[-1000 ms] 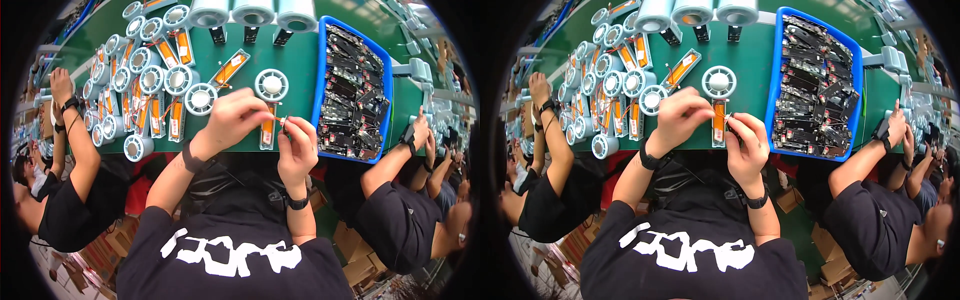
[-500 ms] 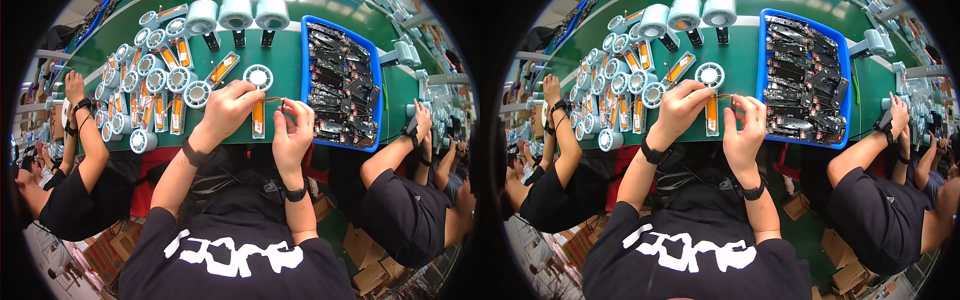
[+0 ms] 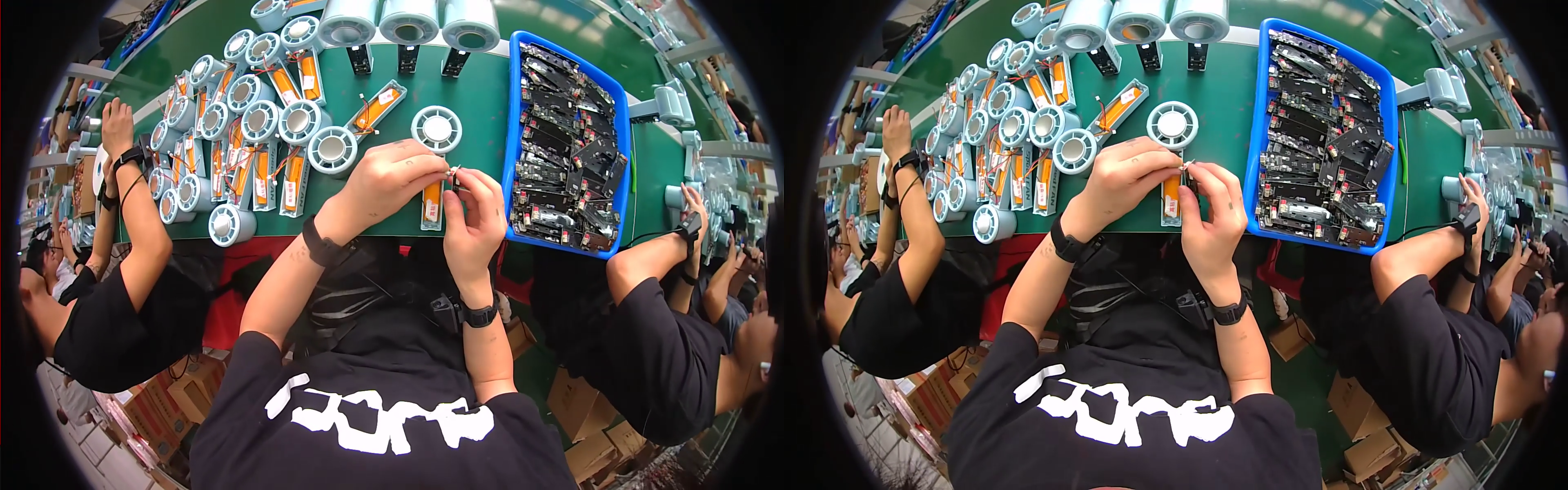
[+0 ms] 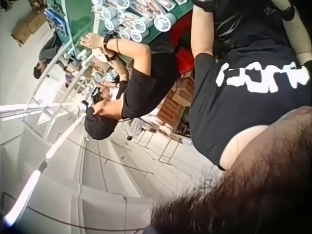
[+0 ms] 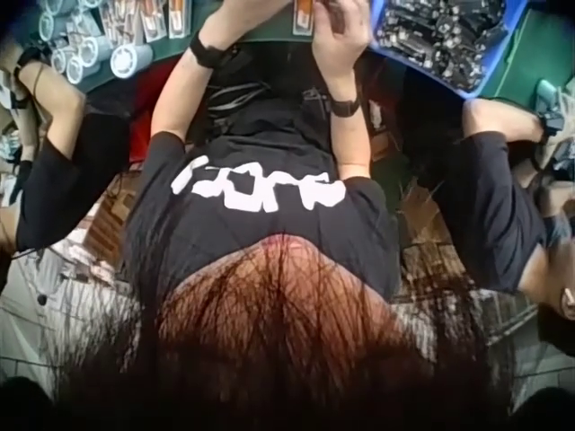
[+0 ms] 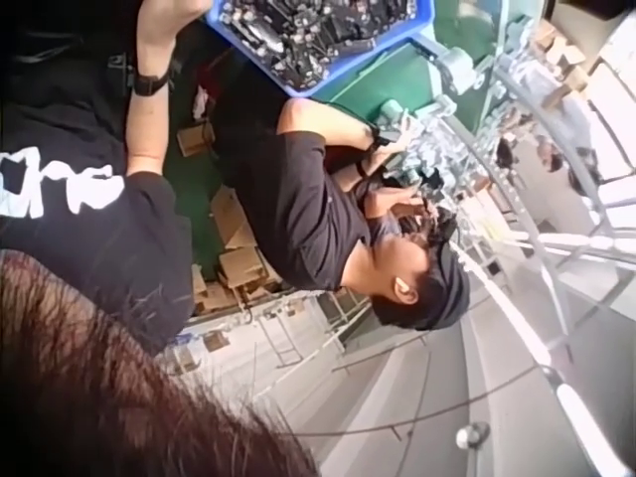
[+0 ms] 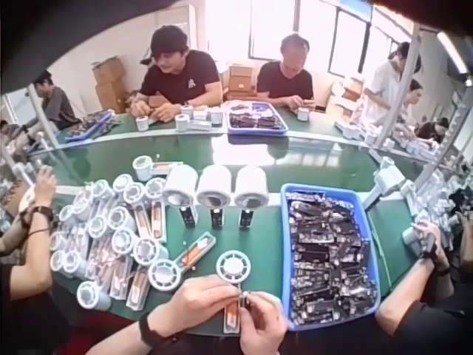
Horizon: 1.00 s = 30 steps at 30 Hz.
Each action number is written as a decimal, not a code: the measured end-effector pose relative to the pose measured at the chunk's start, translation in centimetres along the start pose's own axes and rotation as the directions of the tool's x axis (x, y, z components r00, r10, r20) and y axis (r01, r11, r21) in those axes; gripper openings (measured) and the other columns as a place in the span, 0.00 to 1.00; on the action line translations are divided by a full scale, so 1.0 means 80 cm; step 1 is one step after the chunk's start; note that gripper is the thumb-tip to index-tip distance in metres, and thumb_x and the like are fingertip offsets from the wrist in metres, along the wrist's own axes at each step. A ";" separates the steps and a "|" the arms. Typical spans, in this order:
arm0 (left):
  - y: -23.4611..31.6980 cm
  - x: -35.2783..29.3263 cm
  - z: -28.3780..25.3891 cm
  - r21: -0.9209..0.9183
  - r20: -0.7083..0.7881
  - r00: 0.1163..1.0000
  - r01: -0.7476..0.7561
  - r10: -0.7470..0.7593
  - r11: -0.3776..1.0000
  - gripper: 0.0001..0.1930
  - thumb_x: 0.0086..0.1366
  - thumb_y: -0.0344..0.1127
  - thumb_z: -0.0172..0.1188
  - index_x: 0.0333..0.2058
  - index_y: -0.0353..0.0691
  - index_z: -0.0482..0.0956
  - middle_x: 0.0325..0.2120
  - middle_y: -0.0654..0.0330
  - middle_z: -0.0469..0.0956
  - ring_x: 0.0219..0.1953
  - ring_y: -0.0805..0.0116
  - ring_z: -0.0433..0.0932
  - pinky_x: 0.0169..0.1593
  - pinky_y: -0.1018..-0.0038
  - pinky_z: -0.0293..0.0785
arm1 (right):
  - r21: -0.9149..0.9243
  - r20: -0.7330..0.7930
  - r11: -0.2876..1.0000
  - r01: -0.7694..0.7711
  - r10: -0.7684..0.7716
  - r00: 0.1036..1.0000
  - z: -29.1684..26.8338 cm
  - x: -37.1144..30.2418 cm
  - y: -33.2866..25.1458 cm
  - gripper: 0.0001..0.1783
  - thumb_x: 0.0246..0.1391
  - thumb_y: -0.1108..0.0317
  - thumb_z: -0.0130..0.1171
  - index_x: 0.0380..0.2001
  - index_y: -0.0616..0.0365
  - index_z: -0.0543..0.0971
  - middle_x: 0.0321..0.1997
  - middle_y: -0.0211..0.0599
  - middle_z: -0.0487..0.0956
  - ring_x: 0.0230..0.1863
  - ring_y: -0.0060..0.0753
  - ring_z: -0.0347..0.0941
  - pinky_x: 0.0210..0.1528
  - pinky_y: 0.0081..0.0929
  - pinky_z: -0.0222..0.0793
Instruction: The person picks up a circuit board from a tray and connects it to a battery wire inside a fan housing. They press the circuit board into the housing, attach a fan blade assembly, and place the completed fan on the table.
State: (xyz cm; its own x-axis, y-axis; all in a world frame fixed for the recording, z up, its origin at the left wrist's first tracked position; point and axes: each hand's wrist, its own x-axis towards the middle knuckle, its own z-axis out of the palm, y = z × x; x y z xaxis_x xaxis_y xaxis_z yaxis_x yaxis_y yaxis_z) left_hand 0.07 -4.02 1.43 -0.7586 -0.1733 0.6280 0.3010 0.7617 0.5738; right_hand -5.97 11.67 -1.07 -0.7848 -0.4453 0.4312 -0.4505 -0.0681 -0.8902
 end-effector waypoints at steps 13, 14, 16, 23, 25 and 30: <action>0.000 0.004 -0.008 0.059 0.057 0.998 -0.028 0.025 0.998 0.11 0.52 0.24 0.70 0.34 0.36 0.81 0.30 0.58 0.82 0.31 0.59 0.82 0.33 0.69 0.79 | -0.028 0.036 0.997 -0.071 0.072 0.997 0.001 0.003 -0.005 0.16 0.52 0.83 0.65 0.46 0.65 0.81 0.49 0.43 0.78 0.45 0.35 0.79 0.43 0.26 0.79; 0.000 0.004 -0.008 0.074 0.070 0.997 -0.028 0.023 0.997 0.11 0.51 0.25 0.69 0.34 0.36 0.80 0.30 0.58 0.82 0.31 0.59 0.82 0.33 0.69 0.79 | -0.035 0.038 0.998 -0.057 0.058 0.998 0.000 0.003 -0.004 0.16 0.52 0.83 0.65 0.46 0.65 0.81 0.49 0.43 0.78 0.45 0.34 0.79 0.43 0.26 0.80; 0.000 0.004 -0.008 0.093 0.080 0.997 -0.029 0.022 0.995 0.10 0.51 0.25 0.69 0.34 0.36 0.80 0.30 0.58 0.81 0.31 0.59 0.82 0.33 0.69 0.79 | -0.047 0.043 0.999 -0.028 0.030 0.999 0.000 0.003 -0.003 0.17 0.52 0.84 0.65 0.46 0.65 0.81 0.48 0.43 0.78 0.44 0.33 0.79 0.43 0.25 0.80; 0.004 0.007 -0.006 0.174 0.124 0.992 -0.051 0.030 0.983 0.10 0.50 0.27 0.68 0.33 0.37 0.79 0.28 0.59 0.80 0.30 0.59 0.81 0.32 0.69 0.78 | -0.040 0.041 0.989 -0.141 0.143 0.989 -0.003 0.007 -0.013 0.17 0.51 0.83 0.67 0.46 0.65 0.82 0.46 0.42 0.78 0.41 0.32 0.79 0.42 0.25 0.79; 0.001 0.009 -0.007 0.183 0.130 0.990 -0.084 0.061 0.980 0.10 0.50 0.27 0.67 0.32 0.37 0.78 0.28 0.59 0.79 0.30 0.60 0.81 0.31 0.70 0.77 | -0.081 0.052 0.989 -0.126 0.131 0.990 -0.007 0.010 -0.015 0.17 0.50 0.83 0.67 0.46 0.65 0.82 0.46 0.42 0.79 0.40 0.32 0.79 0.42 0.25 0.79; -0.004 0.010 -0.010 0.199 0.145 0.983 -0.142 0.114 0.970 0.09 0.51 0.27 0.66 0.33 0.38 0.78 0.29 0.60 0.79 0.31 0.61 0.81 0.31 0.70 0.77 | -0.168 0.175 0.985 -0.034 0.064 0.982 -0.017 0.019 -0.014 0.17 0.53 0.85 0.64 0.48 0.66 0.82 0.48 0.39 0.77 0.42 0.26 0.78 0.43 0.21 0.77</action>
State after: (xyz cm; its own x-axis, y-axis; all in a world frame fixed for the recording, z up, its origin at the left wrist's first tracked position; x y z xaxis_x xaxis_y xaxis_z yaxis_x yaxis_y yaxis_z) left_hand -0.20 -4.89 2.19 -0.7950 0.0070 0.6065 0.2847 0.8873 0.3629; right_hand -7.27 12.27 0.76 -0.7251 -0.5983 0.3410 -0.4887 0.0981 -0.8669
